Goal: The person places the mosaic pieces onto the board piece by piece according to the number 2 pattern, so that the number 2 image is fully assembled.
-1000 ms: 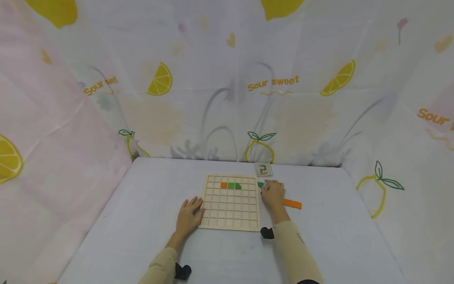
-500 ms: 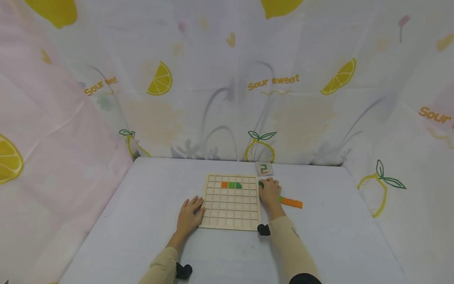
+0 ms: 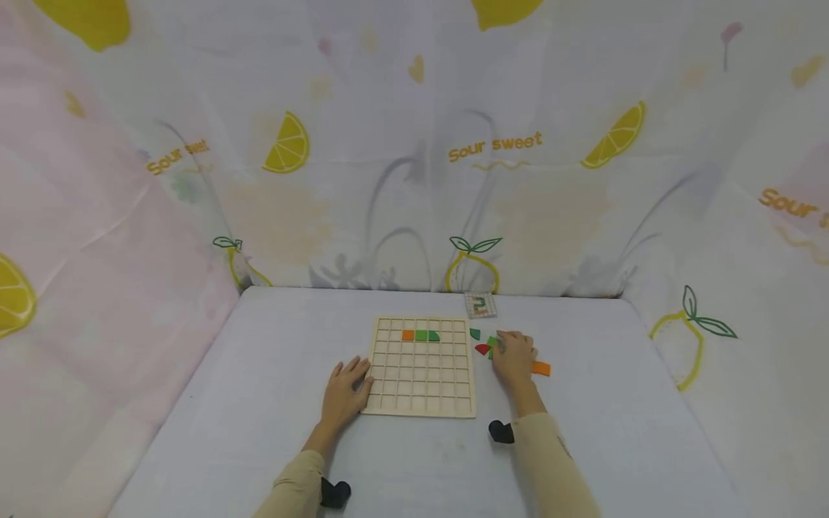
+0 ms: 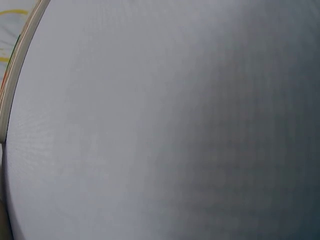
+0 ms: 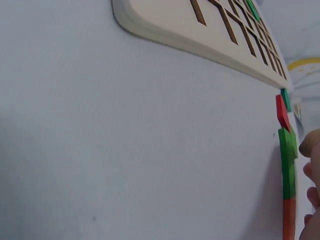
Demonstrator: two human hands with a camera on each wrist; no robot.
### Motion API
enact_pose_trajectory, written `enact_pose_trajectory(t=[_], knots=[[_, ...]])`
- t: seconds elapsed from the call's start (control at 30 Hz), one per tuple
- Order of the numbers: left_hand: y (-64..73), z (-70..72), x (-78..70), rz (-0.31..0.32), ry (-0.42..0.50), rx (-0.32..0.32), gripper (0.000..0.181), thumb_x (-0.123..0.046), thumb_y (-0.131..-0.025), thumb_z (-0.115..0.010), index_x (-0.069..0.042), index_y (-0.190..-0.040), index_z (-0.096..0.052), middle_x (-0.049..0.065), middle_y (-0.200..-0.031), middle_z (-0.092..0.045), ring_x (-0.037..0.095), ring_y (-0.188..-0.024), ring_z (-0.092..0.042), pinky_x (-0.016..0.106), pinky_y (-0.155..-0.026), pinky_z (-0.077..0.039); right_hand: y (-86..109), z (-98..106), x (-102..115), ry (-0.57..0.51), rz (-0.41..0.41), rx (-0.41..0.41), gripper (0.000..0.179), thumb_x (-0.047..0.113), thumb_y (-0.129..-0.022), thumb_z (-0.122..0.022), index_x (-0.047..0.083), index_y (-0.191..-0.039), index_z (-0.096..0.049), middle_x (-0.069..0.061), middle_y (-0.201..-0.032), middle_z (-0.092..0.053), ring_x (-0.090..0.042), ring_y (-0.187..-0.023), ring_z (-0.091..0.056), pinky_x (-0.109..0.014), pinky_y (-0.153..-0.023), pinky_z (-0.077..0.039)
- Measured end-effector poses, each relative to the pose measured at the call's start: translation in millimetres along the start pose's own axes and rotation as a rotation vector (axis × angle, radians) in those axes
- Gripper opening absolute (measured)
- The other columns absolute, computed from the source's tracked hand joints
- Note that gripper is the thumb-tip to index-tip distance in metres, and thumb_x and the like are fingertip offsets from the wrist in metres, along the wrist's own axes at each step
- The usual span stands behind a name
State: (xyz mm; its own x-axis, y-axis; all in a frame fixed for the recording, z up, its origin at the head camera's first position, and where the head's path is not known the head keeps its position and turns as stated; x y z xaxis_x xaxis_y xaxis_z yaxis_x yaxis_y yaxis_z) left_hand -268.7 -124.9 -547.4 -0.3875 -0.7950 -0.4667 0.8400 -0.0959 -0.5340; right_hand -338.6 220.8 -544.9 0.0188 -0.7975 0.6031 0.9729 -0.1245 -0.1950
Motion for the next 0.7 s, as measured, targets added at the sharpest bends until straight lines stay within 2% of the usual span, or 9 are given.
enact_pose_trajectory(t=[0.17, 0.33, 0.6, 0.7], knots=[[-0.4, 0.6, -0.4, 0.007, 0.001, 0.013, 0.032, -0.011, -0.079, -0.069, 0.002, -0.108, -0.068, 0.014, -0.111, -0.068, 0.033, -0.111, -0.060, 0.056, -0.102, -0.037, 6.3, 10, -12, 0.022, -0.019, -0.010, 0.037, 0.008, -0.081, -0.051, -0.004, -0.113, -0.064, -0.030, -0.119, -0.056, -0.049, -0.108, -0.044, -0.059, -0.077, -0.035], [-0.7, 2.4, -0.1, 0.014, 0.007, 0.015, 0.032, -0.012, -0.080, -0.069, 0.002, -0.109, -0.068, 0.014, -0.111, -0.068, 0.032, -0.112, -0.060, 0.056, -0.103, -0.036, 4.0, 8, -13, 0.033, -0.019, 0.002, 0.035, 0.013, -0.083, -0.056, -0.004, -0.113, -0.064, -0.030, -0.116, -0.057, -0.050, -0.103, -0.049, -0.059, -0.074, -0.038], [-0.2, 1.1, -0.2, 0.019, -0.003, 0.023, 0.032, -0.012, -0.080, -0.069, 0.002, -0.109, -0.068, 0.013, -0.111, -0.068, 0.032, -0.112, -0.060, 0.054, -0.103, -0.036, -11.2, -8, -8, 0.067, -0.056, 0.165, 0.039, 0.024, -0.087, -0.059, -0.001, -0.117, -0.062, -0.028, -0.124, -0.051, -0.050, -0.112, -0.045, -0.063, -0.085, -0.037], [-1.1, 1.9, -0.8, 0.014, -0.006, 0.020, 0.032, -0.011, -0.079, -0.069, 0.002, -0.108, -0.068, 0.013, -0.111, -0.068, 0.032, -0.111, -0.060, 0.054, -0.103, -0.037, -15.2, -9, -6, 0.065, -0.051, 0.188, 0.039, 0.023, -0.086, -0.061, -0.003, -0.115, -0.063, -0.028, -0.122, -0.053, -0.048, -0.112, -0.047, -0.064, -0.086, -0.036]])
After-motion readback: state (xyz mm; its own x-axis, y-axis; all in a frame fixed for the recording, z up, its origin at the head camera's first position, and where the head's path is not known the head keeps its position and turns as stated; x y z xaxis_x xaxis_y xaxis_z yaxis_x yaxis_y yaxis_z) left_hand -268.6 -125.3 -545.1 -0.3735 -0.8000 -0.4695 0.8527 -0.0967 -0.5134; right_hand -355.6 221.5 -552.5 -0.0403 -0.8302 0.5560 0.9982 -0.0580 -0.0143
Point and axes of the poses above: each hand's wrist, its own y-axis away from the middle knuckle, its own z-axis out of the back of the hand, x = y × z, the point moved 9 cm from there along -y, towards the middle knuckle
